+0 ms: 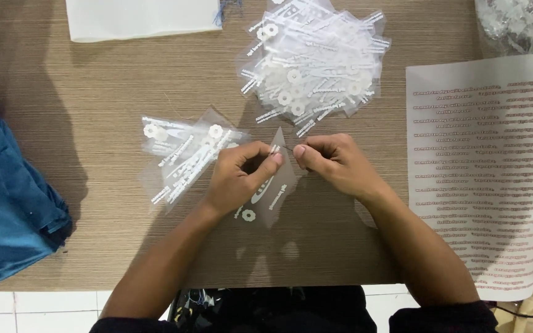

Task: Organizing and sorting small plastic packets containing labels or tags on a table using a small tool to separate them.

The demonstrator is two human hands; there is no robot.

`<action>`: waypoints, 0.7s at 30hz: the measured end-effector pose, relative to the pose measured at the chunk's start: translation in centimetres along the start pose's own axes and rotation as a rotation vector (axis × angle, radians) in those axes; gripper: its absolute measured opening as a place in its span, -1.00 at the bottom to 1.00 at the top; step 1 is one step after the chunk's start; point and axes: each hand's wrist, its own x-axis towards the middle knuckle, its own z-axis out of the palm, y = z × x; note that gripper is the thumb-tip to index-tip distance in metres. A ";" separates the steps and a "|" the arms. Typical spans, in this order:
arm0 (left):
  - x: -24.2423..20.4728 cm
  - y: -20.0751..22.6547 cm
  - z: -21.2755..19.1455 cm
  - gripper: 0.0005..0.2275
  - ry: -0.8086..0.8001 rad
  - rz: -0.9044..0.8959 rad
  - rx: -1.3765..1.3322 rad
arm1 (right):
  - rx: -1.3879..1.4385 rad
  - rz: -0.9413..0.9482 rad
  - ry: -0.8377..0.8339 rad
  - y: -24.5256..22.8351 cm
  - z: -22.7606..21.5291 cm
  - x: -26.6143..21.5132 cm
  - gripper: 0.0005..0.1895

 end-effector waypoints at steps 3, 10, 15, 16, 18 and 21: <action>0.0 -0.1 -0.1 -0.87 -0.017 -0.007 0.007 | -0.009 -0.006 0.000 -0.1 0.0 0.0 -0.59; 0.1 -0.4 -0.2 -0.88 -0.038 -0.004 -0.009 | -0.011 0.026 -0.001 0.3 0.0 0.1 -0.60; 0.1 -0.3 -0.2 -0.87 -0.046 -0.013 -0.009 | -0.018 0.022 0.002 1.0 0.0 0.1 -0.58; 0.1 -0.2 -0.2 -0.86 -0.048 -0.019 -0.008 | -0.025 0.032 0.001 1.0 -0.1 0.1 -0.58; 0.1 0.1 -0.2 -0.86 -0.048 -0.025 -0.007 | -0.032 0.042 0.000 0.9 0.0 0.1 -0.58; 0.0 0.6 -0.1 -0.83 -0.030 -0.049 -0.019 | -0.046 0.046 -0.003 0.8 0.1 0.1 -0.59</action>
